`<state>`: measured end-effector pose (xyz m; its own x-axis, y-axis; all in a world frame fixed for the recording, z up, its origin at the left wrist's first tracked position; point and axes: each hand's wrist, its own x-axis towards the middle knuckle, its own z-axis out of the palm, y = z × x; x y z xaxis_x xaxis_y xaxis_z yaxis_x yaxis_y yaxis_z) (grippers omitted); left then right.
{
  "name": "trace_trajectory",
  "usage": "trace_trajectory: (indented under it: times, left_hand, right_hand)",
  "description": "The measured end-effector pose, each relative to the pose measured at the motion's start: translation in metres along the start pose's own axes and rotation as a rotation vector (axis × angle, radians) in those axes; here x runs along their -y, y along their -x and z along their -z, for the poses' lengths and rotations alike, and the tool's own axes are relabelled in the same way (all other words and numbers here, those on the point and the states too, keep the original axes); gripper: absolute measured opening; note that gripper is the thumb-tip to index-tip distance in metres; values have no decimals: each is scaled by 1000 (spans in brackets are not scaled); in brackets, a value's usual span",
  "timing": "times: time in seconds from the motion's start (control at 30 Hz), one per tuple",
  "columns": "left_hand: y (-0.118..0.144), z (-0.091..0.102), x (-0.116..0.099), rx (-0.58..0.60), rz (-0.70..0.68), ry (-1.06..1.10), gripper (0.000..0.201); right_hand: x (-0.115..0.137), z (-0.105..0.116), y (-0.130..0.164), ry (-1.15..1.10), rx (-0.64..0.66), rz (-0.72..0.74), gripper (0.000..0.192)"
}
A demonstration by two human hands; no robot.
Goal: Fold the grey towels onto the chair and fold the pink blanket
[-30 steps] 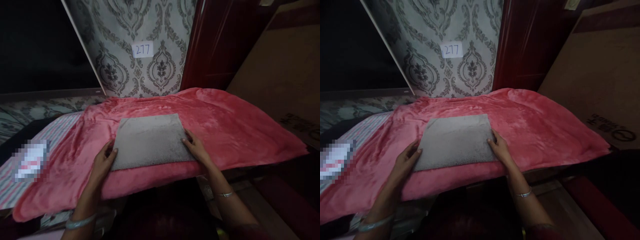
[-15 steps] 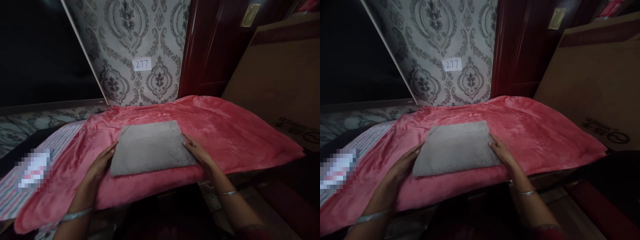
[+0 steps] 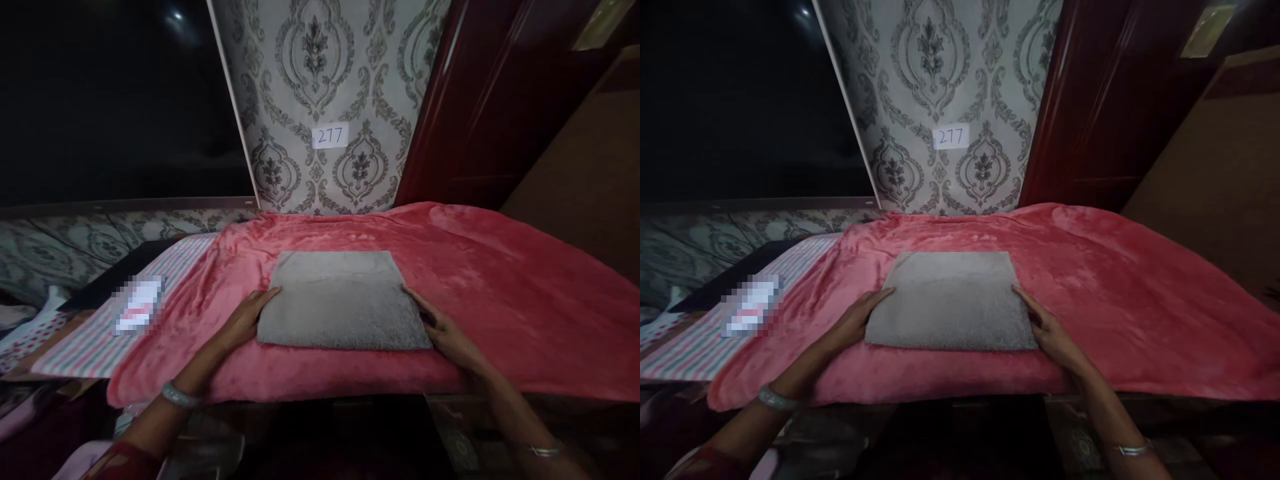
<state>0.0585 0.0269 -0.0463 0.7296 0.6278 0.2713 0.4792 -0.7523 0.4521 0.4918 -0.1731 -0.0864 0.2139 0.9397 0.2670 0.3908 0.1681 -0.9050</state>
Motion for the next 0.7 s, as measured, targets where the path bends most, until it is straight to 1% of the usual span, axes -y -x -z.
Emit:
trace_trajectory:
  times: [0.1, 0.2, 0.27, 0.37, 0.43, 0.53, 0.63, 0.7]
  left_hand:
    - [2, 0, 5, -19, -70, 12, 64]
    - [0, 2, 6, -38, -87, 61, 57]
    - [-3, 4, 5, -64, -90, 89, 51]
    - [-13, 6, 1, -162, -63, 87, 42]
    - [-23, 10, -4, -242, -47, 88, 40]
    - [-41, 25, -17, -331, -62, 158, 48]
    - [-60, 49, -38, -428, -17, 291, 52]
    - [-73, 68, -53, -525, 40, 371, 52]
  right_hand:
    - [0, -2, 1, 45, -12, 12, 63]
    - [0, -5, 1, 52, -45, 3, 53]
    - [2, -8, -1, 38, -91, -1, 48]
    - [9, -14, -12, 72, -190, 44, 40]
    - [16, -17, -23, 118, -285, 102, 32]
    - [32, -16, -42, 111, -430, 181, 30]
    - [57, -6, -61, 43, -486, 243, 34]
    - [78, 3, -73, 10, -526, 256, 35]
